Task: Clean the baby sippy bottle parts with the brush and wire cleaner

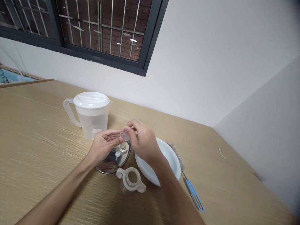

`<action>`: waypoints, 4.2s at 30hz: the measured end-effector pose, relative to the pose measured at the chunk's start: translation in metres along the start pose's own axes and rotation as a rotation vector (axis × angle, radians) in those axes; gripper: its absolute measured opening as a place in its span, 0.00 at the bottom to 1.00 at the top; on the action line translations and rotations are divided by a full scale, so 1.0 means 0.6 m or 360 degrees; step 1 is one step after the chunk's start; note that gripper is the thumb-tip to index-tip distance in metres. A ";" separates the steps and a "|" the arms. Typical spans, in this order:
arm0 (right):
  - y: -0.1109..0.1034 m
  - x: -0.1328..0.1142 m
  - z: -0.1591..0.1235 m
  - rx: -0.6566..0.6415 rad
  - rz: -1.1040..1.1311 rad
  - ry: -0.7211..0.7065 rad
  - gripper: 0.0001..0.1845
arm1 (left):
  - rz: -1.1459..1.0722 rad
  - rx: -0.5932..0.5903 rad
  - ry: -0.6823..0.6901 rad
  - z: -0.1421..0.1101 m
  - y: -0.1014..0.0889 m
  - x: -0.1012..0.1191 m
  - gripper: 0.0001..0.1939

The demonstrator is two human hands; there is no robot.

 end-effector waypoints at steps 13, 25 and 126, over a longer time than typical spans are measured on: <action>-0.032 0.006 -0.004 0.0184 0.0198 0.0161 0.11 | 0.0095 -0.0093 0.0030 -0.004 0.004 0.005 0.24; -0.065 -0.006 -0.008 0.0354 0.0175 0.0094 0.10 | 0.0343 0.0061 0.0125 -0.011 0.012 0.035 0.21; -0.080 -0.011 -0.010 0.0512 0.0376 0.0044 0.08 | 0.0122 -0.0054 0.0310 -0.004 -0.009 0.025 0.15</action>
Point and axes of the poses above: each hand's wrist, its own z-axis towards the middle knuckle, its own y-axis out of the palm, x = y × z, the point moved 4 cm from there along z, towards the middle knuckle, and after that the axes turned 2 degrees about x, right-handed, at the moved point
